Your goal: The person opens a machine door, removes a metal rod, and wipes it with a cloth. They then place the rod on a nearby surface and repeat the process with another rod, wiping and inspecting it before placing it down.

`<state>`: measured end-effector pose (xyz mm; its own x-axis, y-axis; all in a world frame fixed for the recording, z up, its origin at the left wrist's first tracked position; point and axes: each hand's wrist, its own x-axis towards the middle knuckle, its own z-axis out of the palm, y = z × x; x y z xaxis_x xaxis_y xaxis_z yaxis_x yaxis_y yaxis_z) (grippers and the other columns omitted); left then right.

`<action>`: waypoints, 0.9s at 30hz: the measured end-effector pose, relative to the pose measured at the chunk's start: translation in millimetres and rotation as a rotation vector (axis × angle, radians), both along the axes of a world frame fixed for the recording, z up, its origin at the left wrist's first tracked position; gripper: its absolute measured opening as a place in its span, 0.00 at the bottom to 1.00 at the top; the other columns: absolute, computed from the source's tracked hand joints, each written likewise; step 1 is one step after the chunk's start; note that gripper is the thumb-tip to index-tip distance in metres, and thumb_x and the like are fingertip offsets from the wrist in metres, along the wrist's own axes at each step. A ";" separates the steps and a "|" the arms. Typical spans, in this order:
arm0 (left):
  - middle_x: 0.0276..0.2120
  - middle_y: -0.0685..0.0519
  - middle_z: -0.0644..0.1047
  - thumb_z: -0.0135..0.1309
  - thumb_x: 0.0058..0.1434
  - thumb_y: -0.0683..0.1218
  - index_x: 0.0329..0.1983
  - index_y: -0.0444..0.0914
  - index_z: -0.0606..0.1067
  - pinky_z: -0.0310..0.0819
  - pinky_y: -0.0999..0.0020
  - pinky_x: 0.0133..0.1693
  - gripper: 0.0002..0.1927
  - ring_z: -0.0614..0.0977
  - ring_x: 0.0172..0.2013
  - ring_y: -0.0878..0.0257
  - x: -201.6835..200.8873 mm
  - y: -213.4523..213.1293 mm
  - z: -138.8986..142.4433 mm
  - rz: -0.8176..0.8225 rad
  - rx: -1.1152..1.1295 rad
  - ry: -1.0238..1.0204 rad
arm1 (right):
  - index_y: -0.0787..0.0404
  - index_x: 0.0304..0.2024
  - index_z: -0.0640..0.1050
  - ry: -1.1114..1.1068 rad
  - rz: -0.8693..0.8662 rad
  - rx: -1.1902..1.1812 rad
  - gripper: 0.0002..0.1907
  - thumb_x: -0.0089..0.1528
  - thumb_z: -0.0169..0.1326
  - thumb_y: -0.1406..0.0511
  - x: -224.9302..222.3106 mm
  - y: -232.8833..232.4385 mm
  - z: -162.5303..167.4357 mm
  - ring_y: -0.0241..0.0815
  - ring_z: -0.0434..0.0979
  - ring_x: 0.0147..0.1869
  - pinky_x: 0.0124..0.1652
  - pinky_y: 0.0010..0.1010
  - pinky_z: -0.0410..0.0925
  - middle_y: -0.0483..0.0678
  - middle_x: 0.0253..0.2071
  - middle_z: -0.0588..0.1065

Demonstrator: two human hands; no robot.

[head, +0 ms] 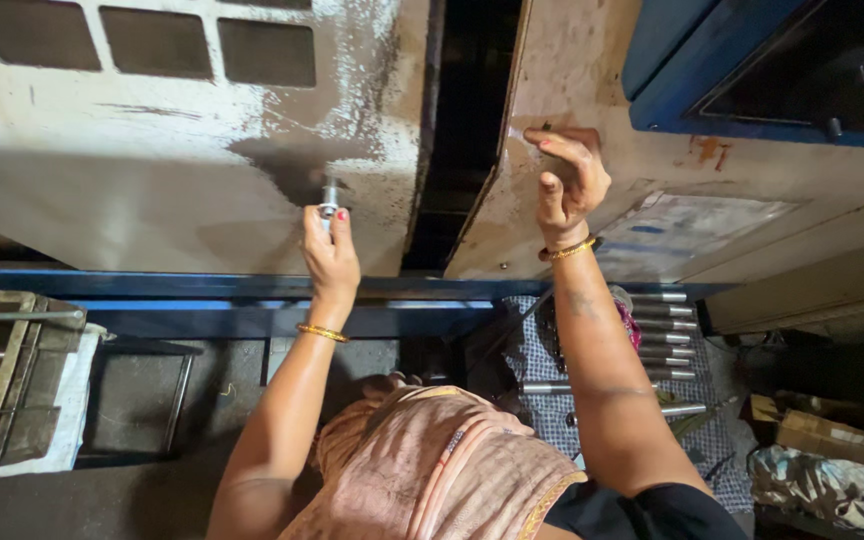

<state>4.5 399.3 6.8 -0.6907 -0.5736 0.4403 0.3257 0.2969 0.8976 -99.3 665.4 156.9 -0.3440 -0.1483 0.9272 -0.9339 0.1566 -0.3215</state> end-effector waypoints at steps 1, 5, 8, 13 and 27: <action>0.25 0.53 0.69 0.50 0.74 0.48 0.40 0.34 0.66 0.63 0.64 0.28 0.13 0.68 0.26 0.66 -0.9 4.4 1.2 -0.002 -0.007 -0.010 | 0.67 0.47 0.77 0.002 0.005 0.002 0.24 0.71 0.52 0.50 -0.1 0.0 -0.1 0.48 0.76 0.54 0.53 0.35 0.71 0.59 0.46 0.81; 0.23 0.51 0.69 0.50 0.74 0.48 0.39 0.34 0.66 0.62 0.62 0.27 0.13 0.69 0.24 0.63 -4.4 20.2 3.9 -0.023 -0.029 -0.031 | 0.67 0.46 0.77 0.010 -0.012 0.006 0.25 0.71 0.51 0.49 -0.6 0.3 -1.0 0.49 0.76 0.52 0.52 0.36 0.71 0.58 0.45 0.81; 0.23 0.51 0.70 0.50 0.74 0.48 0.39 0.34 0.65 0.63 0.61 0.27 0.13 0.70 0.24 0.62 -6.6 30.7 3.9 -0.052 -0.034 -0.016 | 0.67 0.45 0.77 0.001 0.004 -0.001 0.25 0.71 0.52 0.49 -1.6 0.9 -2.0 0.50 0.76 0.51 0.51 0.37 0.72 0.58 0.44 0.81; 0.24 0.50 0.72 0.49 0.75 0.48 0.41 0.34 0.65 0.64 0.61 0.28 0.13 0.72 0.24 0.61 -8.9 46.8 0.7 -0.121 -0.039 -0.053 | 0.67 0.42 0.78 0.034 -0.019 0.014 0.27 0.70 0.51 0.47 -5.2 2.6 -4.8 0.50 0.77 0.48 0.50 0.37 0.72 0.58 0.43 0.82; 0.38 0.44 0.73 0.45 0.78 0.48 0.54 0.33 0.63 0.72 0.59 0.41 0.13 0.77 0.38 0.55 -4.6 67.4 -9.6 -0.256 -0.058 0.012 | 0.72 0.44 0.78 -0.237 0.175 -0.085 0.37 0.67 0.53 0.41 2.7 15.1 -5.1 0.44 0.80 0.45 0.49 0.33 0.73 0.58 0.43 0.81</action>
<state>-0.1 466.6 -2.8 -0.8044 -0.3546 0.4766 0.4074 0.2547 0.8770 -96.6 680.5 151.8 -0.5279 -0.1498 0.8360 -0.8420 -0.0369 -0.5383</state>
